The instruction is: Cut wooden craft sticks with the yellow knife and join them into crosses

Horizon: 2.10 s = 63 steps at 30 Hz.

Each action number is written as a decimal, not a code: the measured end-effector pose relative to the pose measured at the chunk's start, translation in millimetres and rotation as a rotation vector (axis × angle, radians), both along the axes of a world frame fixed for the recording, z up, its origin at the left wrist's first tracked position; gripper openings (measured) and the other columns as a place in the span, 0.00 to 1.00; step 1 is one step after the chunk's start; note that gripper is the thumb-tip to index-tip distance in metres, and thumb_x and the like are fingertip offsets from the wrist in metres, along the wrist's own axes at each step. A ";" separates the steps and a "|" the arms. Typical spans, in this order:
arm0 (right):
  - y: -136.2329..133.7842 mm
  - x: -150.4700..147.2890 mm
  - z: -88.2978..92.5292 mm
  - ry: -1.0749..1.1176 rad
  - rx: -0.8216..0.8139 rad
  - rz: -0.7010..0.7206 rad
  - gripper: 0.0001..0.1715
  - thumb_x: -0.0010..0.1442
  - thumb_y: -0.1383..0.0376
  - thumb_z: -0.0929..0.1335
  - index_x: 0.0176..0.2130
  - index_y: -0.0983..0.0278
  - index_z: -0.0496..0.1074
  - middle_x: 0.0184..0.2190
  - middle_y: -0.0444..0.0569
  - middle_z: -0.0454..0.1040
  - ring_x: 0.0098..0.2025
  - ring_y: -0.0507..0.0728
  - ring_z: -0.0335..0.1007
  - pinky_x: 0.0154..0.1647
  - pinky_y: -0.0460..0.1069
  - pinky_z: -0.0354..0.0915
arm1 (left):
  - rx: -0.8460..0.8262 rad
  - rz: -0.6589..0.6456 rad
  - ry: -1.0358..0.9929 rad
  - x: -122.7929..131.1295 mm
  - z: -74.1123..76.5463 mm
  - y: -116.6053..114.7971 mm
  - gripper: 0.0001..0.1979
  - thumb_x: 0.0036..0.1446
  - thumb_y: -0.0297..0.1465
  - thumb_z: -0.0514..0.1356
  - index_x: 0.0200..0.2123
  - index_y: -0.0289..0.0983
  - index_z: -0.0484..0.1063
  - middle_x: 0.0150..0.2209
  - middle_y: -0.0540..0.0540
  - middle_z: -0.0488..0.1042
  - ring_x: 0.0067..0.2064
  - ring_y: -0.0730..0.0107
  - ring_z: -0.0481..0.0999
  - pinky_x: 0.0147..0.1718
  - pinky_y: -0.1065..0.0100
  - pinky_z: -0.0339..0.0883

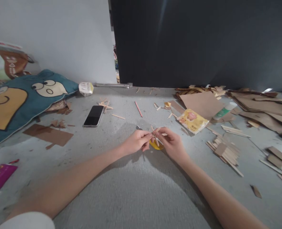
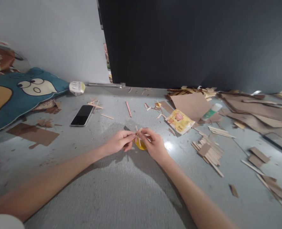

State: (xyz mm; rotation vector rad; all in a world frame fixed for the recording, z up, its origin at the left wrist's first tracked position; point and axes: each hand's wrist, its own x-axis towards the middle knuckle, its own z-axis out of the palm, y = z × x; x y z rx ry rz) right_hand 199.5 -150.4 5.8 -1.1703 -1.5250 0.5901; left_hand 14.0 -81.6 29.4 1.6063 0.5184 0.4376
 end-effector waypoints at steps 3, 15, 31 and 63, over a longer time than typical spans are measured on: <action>0.1 5.5 1.6 -0.151 0.155 -0.060 0.14 0.72 0.56 0.67 0.40 0.60 0.78 0.46 0.54 0.78 0.50 0.60 0.77 0.52 0.55 0.73 | 0.039 0.006 0.023 -0.1 0.9 -0.8 0.17 0.71 0.41 0.52 0.32 0.37 0.68 0.16 0.55 0.65 0.18 0.76 0.60 0.24 0.71 0.54; 4.0 19.6 4.7 -0.336 0.265 -0.076 0.10 0.74 0.64 0.65 0.41 0.60 0.75 0.39 0.51 0.79 0.43 0.58 0.77 0.47 0.52 0.72 | 0.171 0.061 0.076 -4.5 -6.9 6.4 0.19 0.72 0.43 0.50 0.32 0.38 0.66 0.17 0.55 0.66 0.19 0.75 0.63 0.26 0.70 0.58; -1.6 -5.0 -5.6 -0.902 -0.011 -0.161 0.14 0.71 0.56 0.66 0.49 0.62 0.71 0.42 0.55 0.76 0.44 0.64 0.74 0.44 0.55 0.68 | 0.267 0.508 -0.010 -12.7 -29.4 49.4 0.15 0.72 0.42 0.48 0.36 0.40 0.64 0.23 0.53 0.68 0.20 0.75 0.61 0.21 0.72 0.55; -8.5 -37.6 -17.8 -0.664 -0.037 -0.310 0.30 0.73 0.62 0.57 0.67 0.67 0.69 0.18 0.47 0.75 0.16 0.54 0.69 0.21 0.46 0.51 | 0.687 0.310 0.355 -17.3 -22.0 71.1 0.16 0.70 0.36 0.53 0.29 0.38 0.69 0.26 0.50 0.71 0.31 0.66 0.68 0.32 0.69 0.53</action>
